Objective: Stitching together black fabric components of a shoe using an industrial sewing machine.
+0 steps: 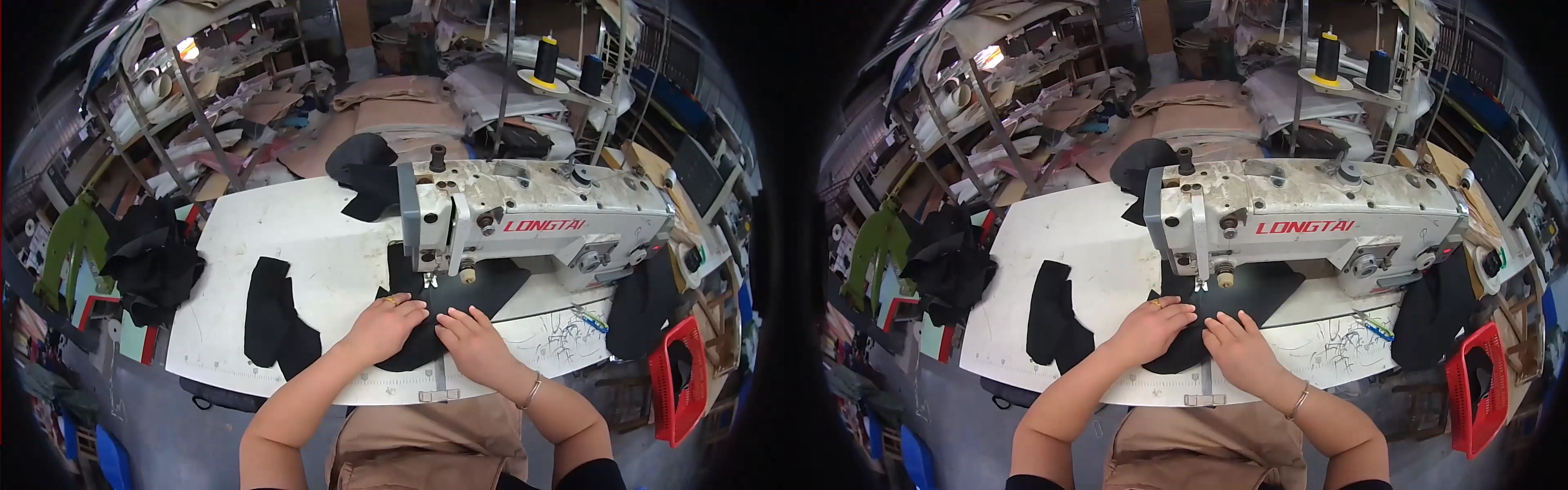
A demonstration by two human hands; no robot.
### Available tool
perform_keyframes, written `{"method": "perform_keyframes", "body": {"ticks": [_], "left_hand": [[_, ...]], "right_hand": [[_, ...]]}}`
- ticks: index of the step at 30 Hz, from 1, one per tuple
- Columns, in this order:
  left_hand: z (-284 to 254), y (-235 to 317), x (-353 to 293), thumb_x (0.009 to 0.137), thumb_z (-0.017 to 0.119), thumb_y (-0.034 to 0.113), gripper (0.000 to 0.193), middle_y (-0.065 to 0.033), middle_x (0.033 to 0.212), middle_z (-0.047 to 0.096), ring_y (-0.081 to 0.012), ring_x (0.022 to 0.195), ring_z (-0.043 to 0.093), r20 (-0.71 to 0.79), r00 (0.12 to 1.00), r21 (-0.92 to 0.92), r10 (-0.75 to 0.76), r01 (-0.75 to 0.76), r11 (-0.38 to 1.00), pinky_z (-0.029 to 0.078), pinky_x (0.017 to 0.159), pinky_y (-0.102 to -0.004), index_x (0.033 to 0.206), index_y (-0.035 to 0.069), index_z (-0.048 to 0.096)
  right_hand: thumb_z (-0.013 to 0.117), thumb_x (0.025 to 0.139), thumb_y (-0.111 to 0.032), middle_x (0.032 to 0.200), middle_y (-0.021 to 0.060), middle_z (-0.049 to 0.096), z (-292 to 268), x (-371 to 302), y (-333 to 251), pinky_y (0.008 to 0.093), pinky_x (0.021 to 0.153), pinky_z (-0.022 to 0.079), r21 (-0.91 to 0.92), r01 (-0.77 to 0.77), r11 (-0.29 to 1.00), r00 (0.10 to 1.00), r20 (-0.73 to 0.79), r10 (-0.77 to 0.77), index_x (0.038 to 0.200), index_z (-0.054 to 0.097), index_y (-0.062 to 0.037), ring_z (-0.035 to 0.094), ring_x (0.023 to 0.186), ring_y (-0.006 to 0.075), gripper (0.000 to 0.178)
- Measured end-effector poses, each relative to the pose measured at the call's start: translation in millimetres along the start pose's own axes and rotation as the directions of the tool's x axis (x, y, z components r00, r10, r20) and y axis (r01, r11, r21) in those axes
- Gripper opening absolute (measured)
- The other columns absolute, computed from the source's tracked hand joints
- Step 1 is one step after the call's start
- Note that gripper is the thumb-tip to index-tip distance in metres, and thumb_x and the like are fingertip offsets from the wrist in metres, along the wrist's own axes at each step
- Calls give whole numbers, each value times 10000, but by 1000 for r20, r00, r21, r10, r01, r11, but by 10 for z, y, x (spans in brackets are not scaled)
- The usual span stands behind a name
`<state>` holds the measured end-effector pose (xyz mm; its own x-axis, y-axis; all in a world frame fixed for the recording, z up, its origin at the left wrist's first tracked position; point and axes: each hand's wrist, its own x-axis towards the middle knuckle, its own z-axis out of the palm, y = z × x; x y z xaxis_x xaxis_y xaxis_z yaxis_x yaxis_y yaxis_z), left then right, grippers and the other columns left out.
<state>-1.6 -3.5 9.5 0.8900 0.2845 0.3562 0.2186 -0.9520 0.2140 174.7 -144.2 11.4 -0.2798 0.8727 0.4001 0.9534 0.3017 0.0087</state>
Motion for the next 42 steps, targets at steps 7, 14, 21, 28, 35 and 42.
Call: {"method": "perform_keyframes", "body": {"ticks": [7, 14, 21, 28, 35, 42], "left_hand": [[-249, -30, 186, 881, 554, 91, 210, -118, 1109, 645, -296, 1038, 594, 302, 805, -585, -511, 579, 567, 482, 887, -365, 1066, 70, 650], [-132, -28, 65, 872, 560, 87, 208, -98, 1069, 666, -291, 1008, 607, -26, 993, -286, -119, 107, 952, 497, 874, -376, 1053, 80, 663], [-95, -45, 103, 826, 548, 53, 240, -69, 1092, 664, -282, 1028, 604, 82, 991, -260, -108, 126, 957, 499, 874, -371, 1037, 78, 659], [-30, -10, 10, 785, 564, 66, 318, -26, 1217, 609, -281, 1144, 549, 76, 997, -25, -6, 8, 1000, 471, 924, -381, 1090, 112, 640], [-7, -28, 21, 786, 567, 69, 321, -17, 1219, 608, -275, 1150, 547, 64, 998, 34, 30, -32, 999, 470, 925, -380, 1097, 114, 634], [-18, -27, 55, 796, 576, 91, 301, -14, 1194, 624, -261, 1128, 559, 22, 1000, 67, 17, -19, 998, 446, 947, -380, 1089, 119, 640]], "right_hand": [[541, 811, -71, 1212, 101, 587, -60, -21, 220, 436, 997, 406, 196, -13, 980, 999, 41, 4, 1095, 601, -51, 533, 1187, 244, 291], [537, 830, -114, 1242, 97, 574, -148, -30, 344, 442, 1002, 413, 73, 103, 992, 988, 110, -111, 1120, 589, -51, 518, 1206, 253, 301], [546, 831, -135, 1296, 79, 542, -155, -73, 308, 493, 982, 409, 41, 49, 998, 987, 152, -55, 1143, 594, -74, 487, 1230, 272, 322], [566, 819, -117, 1308, 22, 540, -142, -89, 322, 555, 986, 381, 91, 45, 995, 976, 208, -63, 1174, 608, -131, 460, 1254, 261, 357], [572, 815, -114, 1296, 25, 547, -123, -57, 283, 554, 991, 378, 60, 44, 997, 984, 171, -53, 1157, 617, -138, 464, 1248, 254, 346], [571, 811, -108, 1269, 47, 560, -129, 32, 324, 529, 1004, 372, 43, 48, 998, 980, 189, -55, 1140, 618, -110, 474, 1233, 255, 332]]}}
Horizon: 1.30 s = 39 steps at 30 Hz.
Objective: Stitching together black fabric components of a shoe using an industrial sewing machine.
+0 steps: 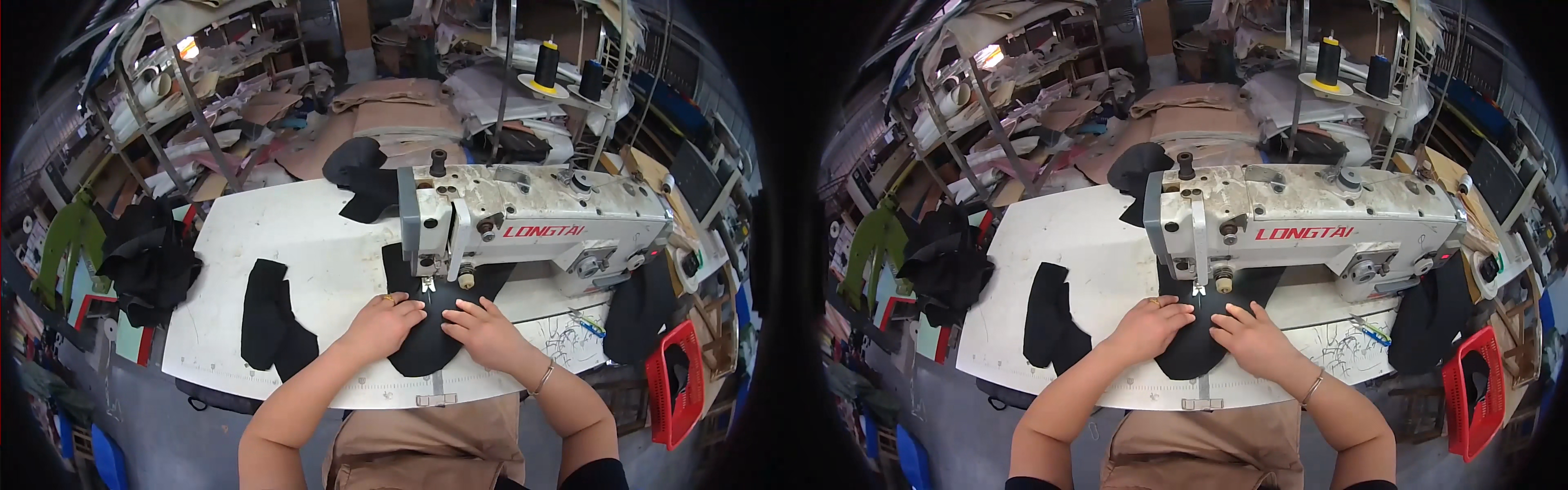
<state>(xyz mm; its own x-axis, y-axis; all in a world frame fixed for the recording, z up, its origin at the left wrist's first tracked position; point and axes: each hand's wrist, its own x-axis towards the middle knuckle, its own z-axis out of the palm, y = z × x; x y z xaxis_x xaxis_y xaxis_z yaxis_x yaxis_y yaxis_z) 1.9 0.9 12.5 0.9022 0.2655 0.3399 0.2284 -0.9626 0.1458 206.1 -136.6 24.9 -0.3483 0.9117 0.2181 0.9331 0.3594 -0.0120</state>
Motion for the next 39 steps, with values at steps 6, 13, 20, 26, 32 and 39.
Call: {"method": "perform_keyframes", "body": {"ticks": [6, 13, 20, 26, 32, 39], "left_hand": [[-18, 109, 109, 798, 645, 151, 269, -15, 1093, 670, -235, 1100, 582, -33, 992, 19, -121, 122, 992, 447, 939, -348, 1065, 123, 663], [52, 59, 108, 771, 636, 84, 246, -12, 1023, 680, -225, 1048, 603, -108, 994, 159, 18, 0, 987, 467, 907, -336, 1013, 107, 672], [122, -37, 40, 763, 628, 29, 254, -7, 1034, 674, -251, 1019, 611, -162, 984, -109, -76, 58, 992, 510, 848, -340, 991, 131, 676], [166, -61, 38, 742, 601, 58, 278, 10, 1088, 658, -243, 1055, 595, -179, 984, 13, 19, -17, 1000, 497, 859, -332, 1001, 140, 662], [196, -149, 87, 734, 602, 70, 289, 9, 1076, 652, -233, 1063, 589, -159, 986, 44, 46, -39, 998, 493, 855, -331, 1010, 142, 652], [129, -166, 188, 754, 601, 106, 230, 0, 1025, 664, -229, 1080, 577, -150, 988, -37, -36, 30, 999, 464, 900, -360, 971, 139, 671]], "right_hand": [[566, 805, -106, 1255, 88, 568, 62, 15, -67, 463, 1014, 384, 26, 74, 997, 993, -93, -71, 1122, 614, -78, 503, 1211, 257, 322], [569, 797, -109, 1225, 98, 595, 131, 50, -63, 439, 1002, 407, 71, 58, 996, 994, -94, -51, 1060, 616, -76, 530, 1195, 254, 268], [575, 799, -115, 1210, 81, 603, 118, 102, -99, 439, 1000, 405, 146, 82, 986, 989, -133, -63, 1056, 616, -81, 534, 1188, 245, 263], [584, 804, -132, 1183, 65, 610, 148, 115, -58, 430, 996, 403, 77, 119, 990, 985, -133, -108, 1053, 614, -91, 543, 1169, 236, 254], [580, 810, -146, 1191, 73, 604, 90, 208, 6, 440, 990, 393, 30, 135, 990, 986, -104, -131, 995, 605, -85, 550, 1155, 246, 196], [575, 803, -124, 1194, 73, 603, 99, 249, 113, 428, 997, 381, -56, 156, 986, 986, -49, -159, 962, 620, -84, 543, 1166, 240, 170]]}}
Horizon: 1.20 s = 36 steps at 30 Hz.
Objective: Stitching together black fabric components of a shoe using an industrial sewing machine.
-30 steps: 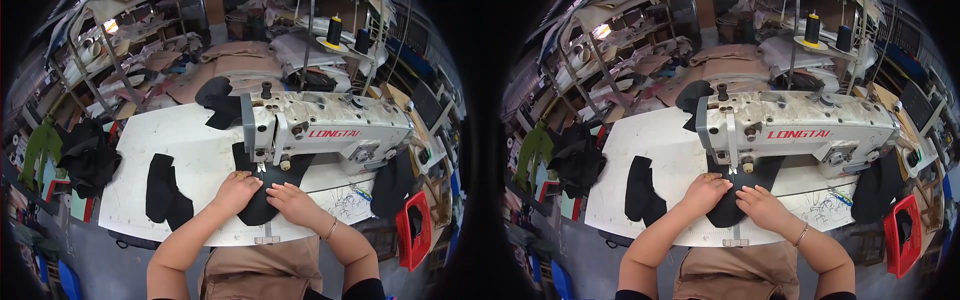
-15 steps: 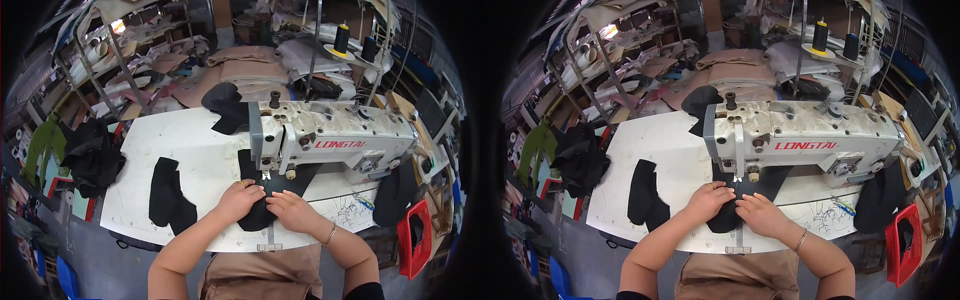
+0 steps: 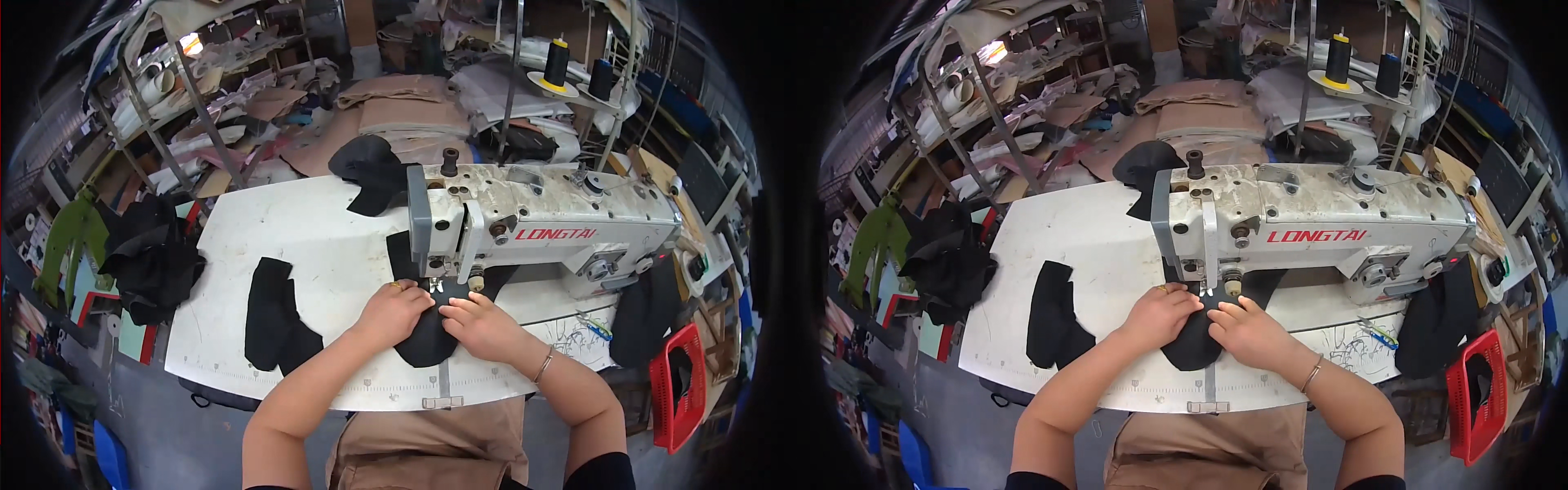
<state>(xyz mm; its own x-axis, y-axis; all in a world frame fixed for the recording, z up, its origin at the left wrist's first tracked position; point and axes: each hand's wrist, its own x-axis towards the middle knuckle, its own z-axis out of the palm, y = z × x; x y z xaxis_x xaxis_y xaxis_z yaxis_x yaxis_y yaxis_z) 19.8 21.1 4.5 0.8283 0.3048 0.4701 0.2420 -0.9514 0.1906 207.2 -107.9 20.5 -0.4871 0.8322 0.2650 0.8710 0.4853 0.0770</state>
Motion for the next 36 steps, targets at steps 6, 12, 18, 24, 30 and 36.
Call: {"method": "perform_keyframes", "body": {"ticks": [6, 12, 18, 24, 30, 36], "left_hand": [[-113, 93, 79, 773, 582, 108, 231, -17, 1014, 673, -254, 1080, 579, 74, 997, 218, 34, -49, 975, 417, 957, -386, 980, 137, 680], [-51, 2, 18, 787, 595, 94, 235, 4, 995, 679, -238, 1104, 576, 86, 991, 35, -104, 101, 994, 450, 907, -361, 1000, 147, 680], [5, 63, -31, 773, 573, 57, 273, -25, 1052, 652, -243, 1124, 565, 19, 1000, 25, -17, 17, 1000, 432, 942, -362, 1019, 132, 664], [50, 59, -41, 772, 581, 44, 274, -20, 1054, 652, -249, 1094, 583, 10, 996, -72, -91, 91, 993, 452, 920, -365, 1013, 138, 669], [65, 27, -60, 778, 573, 58, 251, -9, 1069, 653, -245, 1116, 570, 17, 996, -83, -84, 85, 993, 457, 920, -370, 995, 133, 675], [52, 105, -80, 769, 571, 82, 280, -16, 1086, 644, -265, 1124, 559, 15, 1000, 101, 20, -21, 995, 454, 926, -375, 1032, 125, 656]], "right_hand": [[574, 790, -110, 1192, 81, 597, 110, -95, -1, 419, 992, 396, 43, -4, 999, 987, -158, 11, 945, 606, -74, 534, 1172, 244, 163], [619, 696, -62, 1205, 61, 602, 47, -82, -17, 402, 1002, 405, 80, -67, 994, 989, -123, 77, 956, 628, -74, 540, 1174, 229, 260], [605, 710, -63, 1209, 70, 593, 54, -122, 13, 412, 1002, 397, 90, -83, 992, 990, -108, 92, 928, 606, -72, 531, 1180, 231, 219], [603, 684, -22, 1202, 74, 594, 11, -115, 51, 412, 986, 418, 127, -95, 987, 985, -128, 111, 962, 616, -78, 549, 1155, 242, 285], [590, 747, -91, 1142, 43, 606, 79, -125, 59, 420, 995, 413, 169, -165, 972, 967, -167, 193, 992, 619, -123, 571, 1088, 212, 249], [607, 751, -153, 1061, -9, 603, 75, -144, 94, 440, 1001, 402, -76, -122, 990, 971, -214, 103, 936, 597, -148, 558, 1075, 186, 185]]}}
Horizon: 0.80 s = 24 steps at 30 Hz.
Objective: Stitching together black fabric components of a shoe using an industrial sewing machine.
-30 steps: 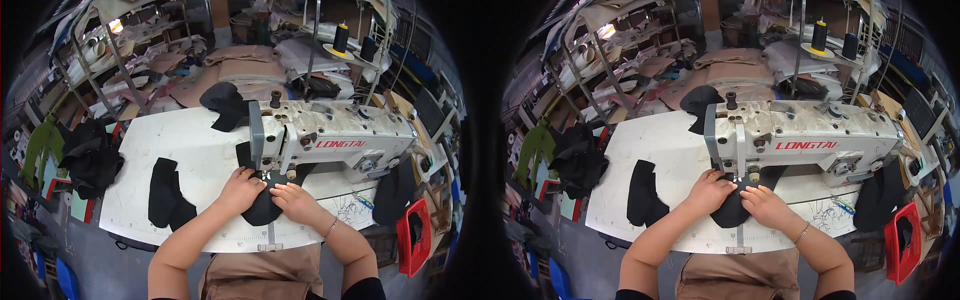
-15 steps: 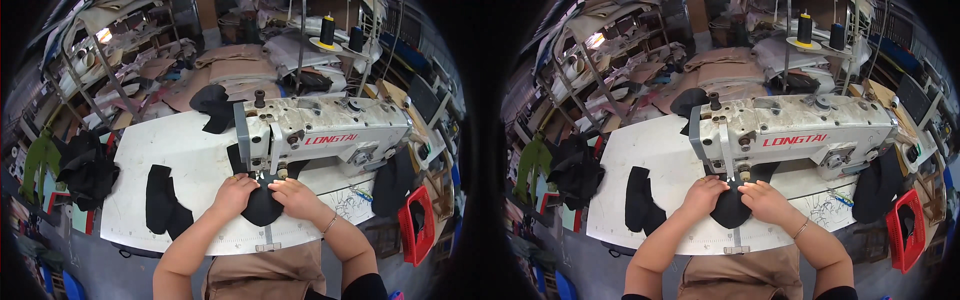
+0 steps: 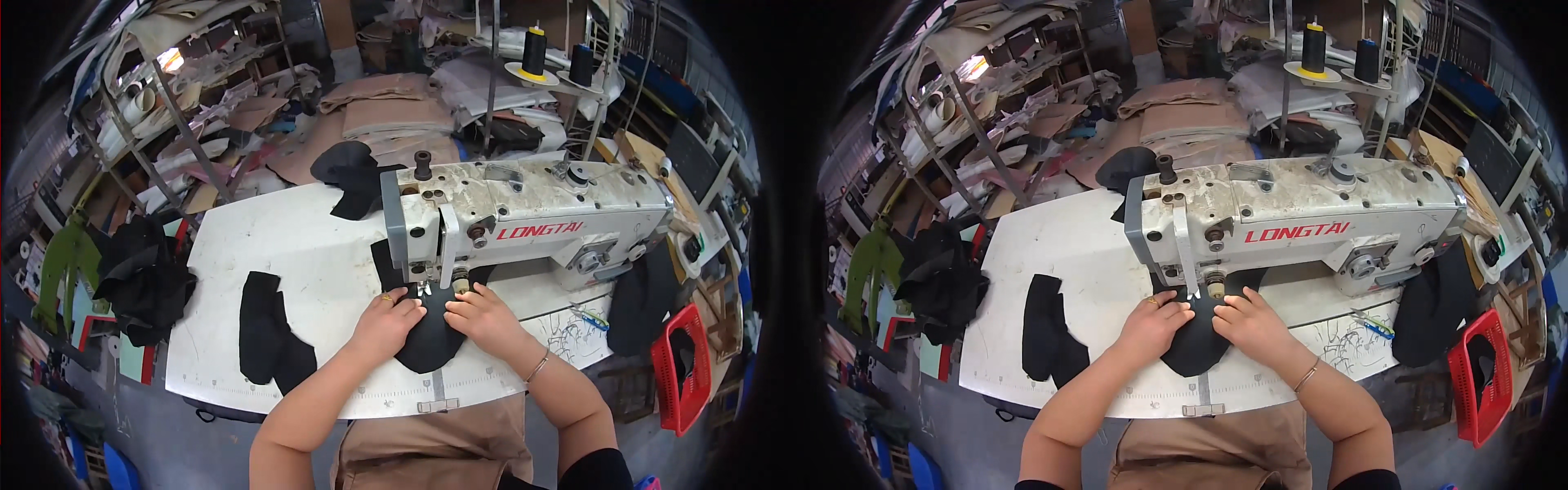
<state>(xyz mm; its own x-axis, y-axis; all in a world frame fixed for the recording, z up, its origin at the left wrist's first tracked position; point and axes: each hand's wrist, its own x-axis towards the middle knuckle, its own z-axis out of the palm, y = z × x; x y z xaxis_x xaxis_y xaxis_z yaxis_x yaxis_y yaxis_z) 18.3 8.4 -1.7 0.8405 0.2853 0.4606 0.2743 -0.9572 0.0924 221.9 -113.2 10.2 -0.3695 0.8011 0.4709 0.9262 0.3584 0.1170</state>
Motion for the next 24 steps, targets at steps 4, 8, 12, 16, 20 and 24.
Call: {"method": "perform_keyframes", "body": {"ticks": [4, 8, 12, 16, 20, 24], "left_hand": [[1, -3, 1, 767, 575, 91, 278, -23, 1087, 642, -269, 1123, 559, -2, 1000, -10, 2, -2, 1000, 453, 925, -376, 1032, 121, 654], [9, -41, 31, 763, 601, 71, 270, 4, 1074, 654, -238, 1098, 580, -46, 999, 24, 7, -6, 1000, 479, 880, -352, 1009, 155, 674], [34, -74, 42, 756, 613, 66, 266, 5, 1080, 654, -235, 1097, 581, -59, 998, 16, -2, 3, 1000, 479, 878, -344, 997, 157, 677], [18, -116, 55, 748, 623, 60, 263, 2, 1086, 655, -245, 1090, 586, -58, 998, 1, -17, 17, 1000, 486, 867, -341, 989, 150, 680], [33, -157, 64, 757, 624, 51, 249, -9, 1068, 663, -267, 1063, 597, -68, 997, -89, -45, 39, 995, 501, 855, -361, 985, 134, 681], [52, -192, 76, 755, 609, 60, 224, -15, 1037, 660, -275, 1049, 599, -81, 996, -139, -43, 32, 990, 500, 840, -380, 960, 115, 679]], "right_hand": [[610, 741, -158, 1035, -19, 598, 11, 19, 13, 445, 998, 403, -10, 1, 1000, 1000, 5, -1, 910, 585, -152, 547, 1084, 179, 170], [610, 740, -157, 1018, -23, 595, 45, 54, 14, 446, 997, 404, -46, 6, 999, 1000, -3, -7, 907, 582, -153, 548, 1078, 178, 170], [597, 747, -134, 1030, -20, 606, 18, 98, 31, 443, 1007, 402, -54, -26, 998, 999, 17, 27, 946, 600, -152, 573, 999, 174, 200], [584, 756, -115, 1082, -11, 617, 22, 140, 49, 443, 1017, 399, -74, -47, 996, 992, 115, 55, 998, 621, -147, 601, 916, 177, 247], [581, 760, -116, 1110, -3, 619, 62, 140, 67, 442, 1016, 400, -57, -68, 996, 993, 96, 74, 1006, 622, -142, 612, 880, 182, 250], [576, 764, -107, 1126, 6, 625, 67, 141, 92, 433, 991, 419, -66, -44, 997, 993, 108, 51, 1021, 624, -134, 627, 844, 190, 262]]}}
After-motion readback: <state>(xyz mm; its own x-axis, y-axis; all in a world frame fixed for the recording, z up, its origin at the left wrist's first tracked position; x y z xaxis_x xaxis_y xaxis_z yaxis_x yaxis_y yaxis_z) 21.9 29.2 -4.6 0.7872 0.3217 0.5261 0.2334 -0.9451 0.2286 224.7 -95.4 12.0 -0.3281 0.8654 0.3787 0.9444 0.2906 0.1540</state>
